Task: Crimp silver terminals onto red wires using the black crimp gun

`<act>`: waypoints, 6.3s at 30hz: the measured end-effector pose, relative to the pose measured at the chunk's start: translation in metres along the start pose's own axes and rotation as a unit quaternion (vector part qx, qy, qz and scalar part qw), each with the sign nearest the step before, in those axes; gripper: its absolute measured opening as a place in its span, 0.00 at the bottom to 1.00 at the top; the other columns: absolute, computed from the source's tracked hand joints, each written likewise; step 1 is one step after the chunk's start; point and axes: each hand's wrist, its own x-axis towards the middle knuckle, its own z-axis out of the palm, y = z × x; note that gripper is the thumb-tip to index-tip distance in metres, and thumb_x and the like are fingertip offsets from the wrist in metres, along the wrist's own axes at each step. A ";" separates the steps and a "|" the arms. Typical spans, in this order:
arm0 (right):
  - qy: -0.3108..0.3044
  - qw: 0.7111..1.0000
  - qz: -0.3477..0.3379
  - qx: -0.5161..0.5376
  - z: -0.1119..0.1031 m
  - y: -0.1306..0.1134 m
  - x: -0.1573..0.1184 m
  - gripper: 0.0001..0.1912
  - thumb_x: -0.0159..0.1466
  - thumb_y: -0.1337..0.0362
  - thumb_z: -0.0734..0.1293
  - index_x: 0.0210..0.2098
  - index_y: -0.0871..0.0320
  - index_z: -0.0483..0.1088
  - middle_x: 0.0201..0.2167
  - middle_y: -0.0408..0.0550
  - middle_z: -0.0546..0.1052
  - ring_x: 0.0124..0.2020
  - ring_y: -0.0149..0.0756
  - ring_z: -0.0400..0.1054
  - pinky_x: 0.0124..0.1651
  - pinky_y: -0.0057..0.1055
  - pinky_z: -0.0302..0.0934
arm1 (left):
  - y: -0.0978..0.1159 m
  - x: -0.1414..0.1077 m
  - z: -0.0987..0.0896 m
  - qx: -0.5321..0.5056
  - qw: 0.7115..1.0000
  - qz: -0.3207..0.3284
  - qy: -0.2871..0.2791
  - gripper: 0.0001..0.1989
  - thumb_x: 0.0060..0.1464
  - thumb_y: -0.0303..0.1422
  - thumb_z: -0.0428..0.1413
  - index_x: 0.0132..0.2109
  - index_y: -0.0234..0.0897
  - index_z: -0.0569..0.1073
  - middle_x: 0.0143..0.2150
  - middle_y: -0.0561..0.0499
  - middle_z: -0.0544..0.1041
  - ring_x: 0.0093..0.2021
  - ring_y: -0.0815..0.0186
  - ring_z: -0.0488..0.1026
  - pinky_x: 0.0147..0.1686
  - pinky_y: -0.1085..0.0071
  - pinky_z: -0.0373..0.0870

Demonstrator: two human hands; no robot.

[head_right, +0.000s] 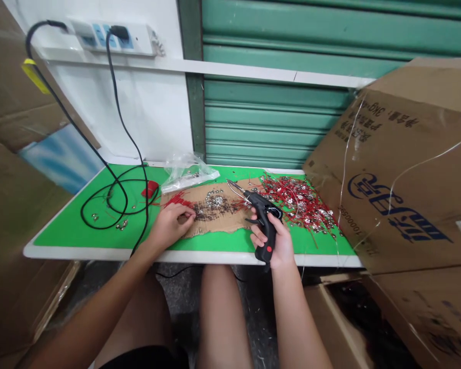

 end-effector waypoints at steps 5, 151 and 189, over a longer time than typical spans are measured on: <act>0.002 0.999 0.006 -0.045 0.001 0.001 0.000 0.11 0.67 0.61 0.68 0.47 0.59 0.75 0.34 0.47 0.74 0.17 0.25 0.46 0.14 0.24 0.57 | -0.002 -0.001 0.001 -0.014 1.000 0.000 0.009 0.05 0.60 0.30 0.59 0.40 0.39 0.81 0.39 0.48 0.83 0.42 0.60 0.76 0.47 0.63 0.71; 0.091 0.891 0.155 -0.417 0.049 -0.007 -0.005 0.25 0.50 0.42 0.76 0.25 0.58 0.74 0.10 0.42 0.68 0.12 0.28 0.59 0.15 0.24 0.54 | 0.000 -0.006 0.002 0.025 0.999 0.002 0.045 0.04 0.60 0.32 0.61 0.35 0.39 0.79 0.29 0.52 0.78 0.35 0.61 0.71 0.40 0.64 0.64; 0.056 0.932 0.161 -0.319 0.026 0.001 -0.002 0.26 0.52 0.44 0.78 0.32 0.63 0.80 0.11 0.41 0.66 0.12 0.25 0.57 0.14 0.21 0.49 | 0.003 -0.005 0.001 0.032 0.999 -0.019 0.022 0.04 0.61 0.33 0.61 0.38 0.41 0.80 0.36 0.50 0.82 0.40 0.58 0.76 0.43 0.62 0.67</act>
